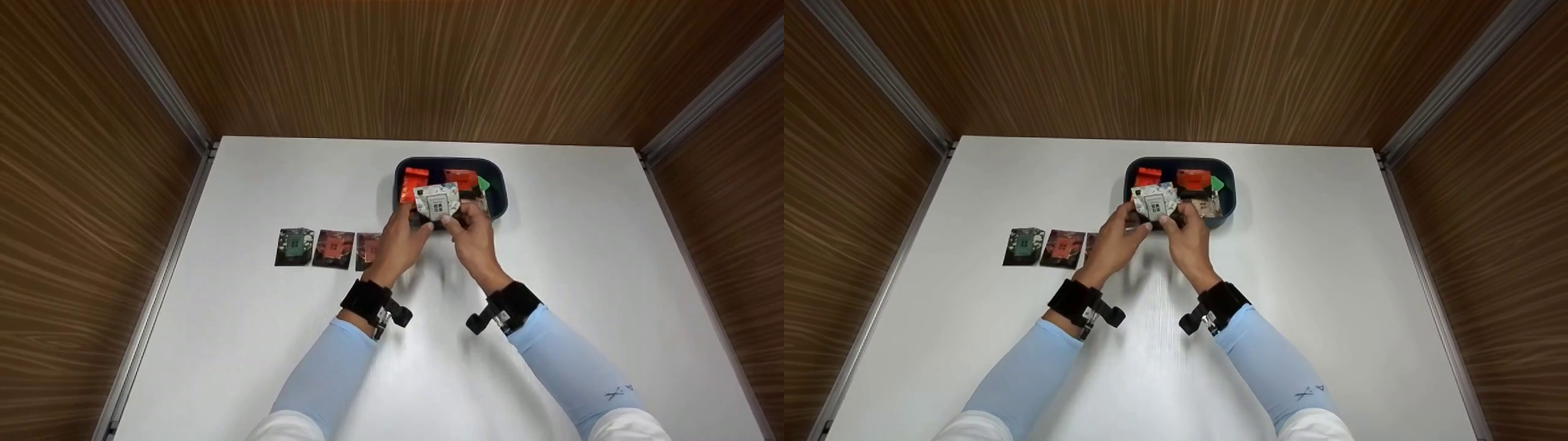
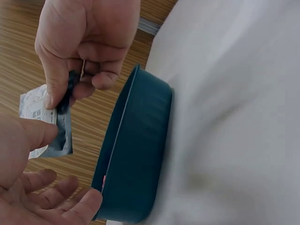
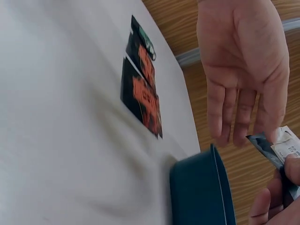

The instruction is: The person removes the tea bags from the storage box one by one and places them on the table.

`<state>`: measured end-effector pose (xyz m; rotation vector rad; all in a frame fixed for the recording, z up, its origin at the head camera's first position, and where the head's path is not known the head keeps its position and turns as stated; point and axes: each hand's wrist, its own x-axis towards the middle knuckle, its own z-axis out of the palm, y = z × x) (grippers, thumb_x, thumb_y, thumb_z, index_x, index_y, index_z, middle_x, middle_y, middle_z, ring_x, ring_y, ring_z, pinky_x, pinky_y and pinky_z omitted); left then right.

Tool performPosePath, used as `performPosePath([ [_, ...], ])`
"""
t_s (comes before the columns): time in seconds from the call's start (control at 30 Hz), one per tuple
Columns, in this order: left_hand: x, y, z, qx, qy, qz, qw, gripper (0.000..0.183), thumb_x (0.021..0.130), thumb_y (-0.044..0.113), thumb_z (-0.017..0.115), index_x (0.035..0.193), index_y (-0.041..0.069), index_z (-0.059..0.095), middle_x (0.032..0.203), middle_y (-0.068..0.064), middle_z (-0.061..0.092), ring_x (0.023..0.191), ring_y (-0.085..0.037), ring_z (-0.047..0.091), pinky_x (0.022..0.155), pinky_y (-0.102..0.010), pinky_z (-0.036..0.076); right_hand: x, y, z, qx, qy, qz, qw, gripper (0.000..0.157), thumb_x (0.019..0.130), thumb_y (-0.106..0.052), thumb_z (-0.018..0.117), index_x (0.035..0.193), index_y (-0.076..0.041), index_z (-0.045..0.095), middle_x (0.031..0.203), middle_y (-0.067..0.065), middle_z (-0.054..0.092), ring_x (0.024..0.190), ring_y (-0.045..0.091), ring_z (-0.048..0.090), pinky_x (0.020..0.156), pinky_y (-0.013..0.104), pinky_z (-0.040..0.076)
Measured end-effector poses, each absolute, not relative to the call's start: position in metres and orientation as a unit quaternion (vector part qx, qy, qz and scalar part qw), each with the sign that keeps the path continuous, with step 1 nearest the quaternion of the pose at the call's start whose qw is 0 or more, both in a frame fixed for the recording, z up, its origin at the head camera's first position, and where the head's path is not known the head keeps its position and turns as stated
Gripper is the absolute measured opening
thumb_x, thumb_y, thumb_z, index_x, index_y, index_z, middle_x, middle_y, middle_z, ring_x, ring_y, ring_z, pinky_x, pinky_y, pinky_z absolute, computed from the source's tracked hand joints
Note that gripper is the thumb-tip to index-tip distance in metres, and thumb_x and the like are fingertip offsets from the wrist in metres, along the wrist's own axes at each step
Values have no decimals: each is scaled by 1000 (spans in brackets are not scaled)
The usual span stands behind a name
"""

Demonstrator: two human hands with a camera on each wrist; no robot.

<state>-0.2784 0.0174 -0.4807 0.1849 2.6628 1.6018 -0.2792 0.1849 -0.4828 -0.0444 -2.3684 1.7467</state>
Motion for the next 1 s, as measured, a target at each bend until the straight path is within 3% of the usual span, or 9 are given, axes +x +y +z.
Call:
performPosePath([
  [0.07,-271,16,-481,55,848,527,18,64,106,34,63,159,5,42,158,-18,50,147,-30,48,118,-47,42,-272,181,-485,-10,-793,602,92,13,101,-8,71,109,-1,64,92,6,68,75,12,59,63,21,48],
  [0.13,-264,14,-481,55,839,542,13,53,106,33,63,150,4,51,148,-17,59,140,-29,55,113,-45,46,-266,178,-487,-12,-790,607,86,12,101,-8,71,107,-2,63,90,3,68,76,10,59,63,22,49],
  [0.23,-255,12,-485,60,816,575,-1,30,107,26,63,128,5,62,121,-15,71,115,-26,68,97,-42,54,-257,175,-490,-11,-785,614,81,11,100,-6,71,105,-2,63,88,2,69,76,11,60,65,27,52],
  [0.33,-249,10,-489,67,786,615,-8,13,106,19,64,110,6,63,99,-10,72,90,-21,71,82,-38,59,-249,173,-493,-8,-781,620,77,9,100,-5,72,105,-2,65,87,2,68,76,13,61,68,33,55],
  [0.5,-240,5,-500,65,757,650,-13,12,104,13,66,108,3,66,100,-12,71,81,-18,74,79,-39,63,-238,173,-501,-1,-786,614,75,10,99,-7,73,105,-2,68,90,3,67,76,12,60,66,26,53],
  [0.7,-228,2,-514,44,737,675,2,13,103,9,67,111,0,68,103,-17,73,80,-22,75,81,-49,63,-229,175,-515,-8,-789,611,63,14,97,-4,74,108,2,69,92,7,71,76,9,62,63,21,52],
  [0.83,-222,1,-526,17,739,674,8,13,103,9,67,111,0,67,97,-16,74,75,-18,74,74,-41,65,-224,176,-525,-21,-790,612,38,15,98,-3,73,112,2,69,88,7,72,72,13,63,60,22,51],
  [1.0,-218,3,-539,-32,748,663,18,20,101,12,71,114,3,60,88,-19,75,62,-14,71,60,-33,62,-221,177,-538,-52,-796,603,11,19,96,-6,76,113,0,67,76,13,72,56,16,59,50,22,44],
])
